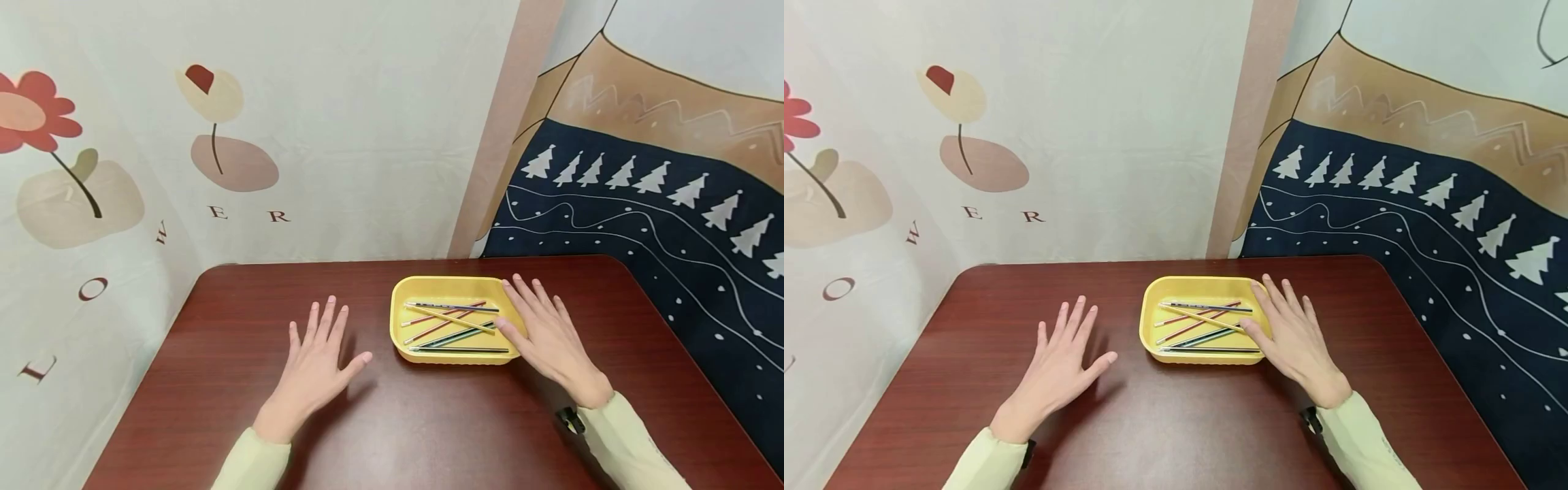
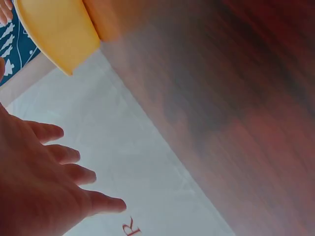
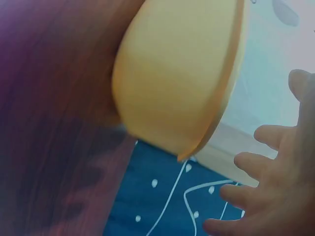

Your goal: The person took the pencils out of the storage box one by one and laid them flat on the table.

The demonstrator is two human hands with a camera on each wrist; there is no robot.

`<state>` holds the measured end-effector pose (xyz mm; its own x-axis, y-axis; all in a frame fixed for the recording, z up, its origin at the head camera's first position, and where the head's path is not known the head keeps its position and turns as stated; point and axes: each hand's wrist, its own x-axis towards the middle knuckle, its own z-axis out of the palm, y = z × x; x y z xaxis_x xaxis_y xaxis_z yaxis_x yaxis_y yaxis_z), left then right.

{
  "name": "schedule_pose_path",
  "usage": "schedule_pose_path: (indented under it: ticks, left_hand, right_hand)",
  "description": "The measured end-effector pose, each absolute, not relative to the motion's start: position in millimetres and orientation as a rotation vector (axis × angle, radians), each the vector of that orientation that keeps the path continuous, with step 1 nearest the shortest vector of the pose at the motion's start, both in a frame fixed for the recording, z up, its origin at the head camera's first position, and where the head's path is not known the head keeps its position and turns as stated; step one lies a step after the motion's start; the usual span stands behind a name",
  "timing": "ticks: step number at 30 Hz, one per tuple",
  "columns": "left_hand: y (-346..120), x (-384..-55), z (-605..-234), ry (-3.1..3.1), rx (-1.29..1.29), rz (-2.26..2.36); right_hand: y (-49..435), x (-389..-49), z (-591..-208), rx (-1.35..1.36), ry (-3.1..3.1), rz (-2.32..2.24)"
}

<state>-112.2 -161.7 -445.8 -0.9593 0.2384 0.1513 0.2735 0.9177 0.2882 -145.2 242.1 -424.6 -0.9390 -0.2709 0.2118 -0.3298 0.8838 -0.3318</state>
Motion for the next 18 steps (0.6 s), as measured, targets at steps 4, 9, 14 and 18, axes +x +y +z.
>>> schedule_pose_path:
  ticks: [4,9,14,18]
  left_hand:
    - [-150.7,-117.5,-445.2,-2.948,-0.450,-0.510]
    - [-137.4,-124.0,-445.9,-2.921,-0.525,-0.540]
    - [-124.6,-131.8,-448.1,-2.928,-0.597,-0.545]
    - [-115.4,-137.0,-449.7,-2.957,-0.643,-0.536]
  right_hand:
    - [231.7,-150.8,-420.4,0.512,-2.892,0.596]
    - [218.0,-157.6,-416.1,0.574,-2.901,0.669]
    - [204.0,-165.7,-417.2,0.656,-2.870,0.705]
    - [194.2,-171.8,-421.2,0.731,-2.831,0.721]
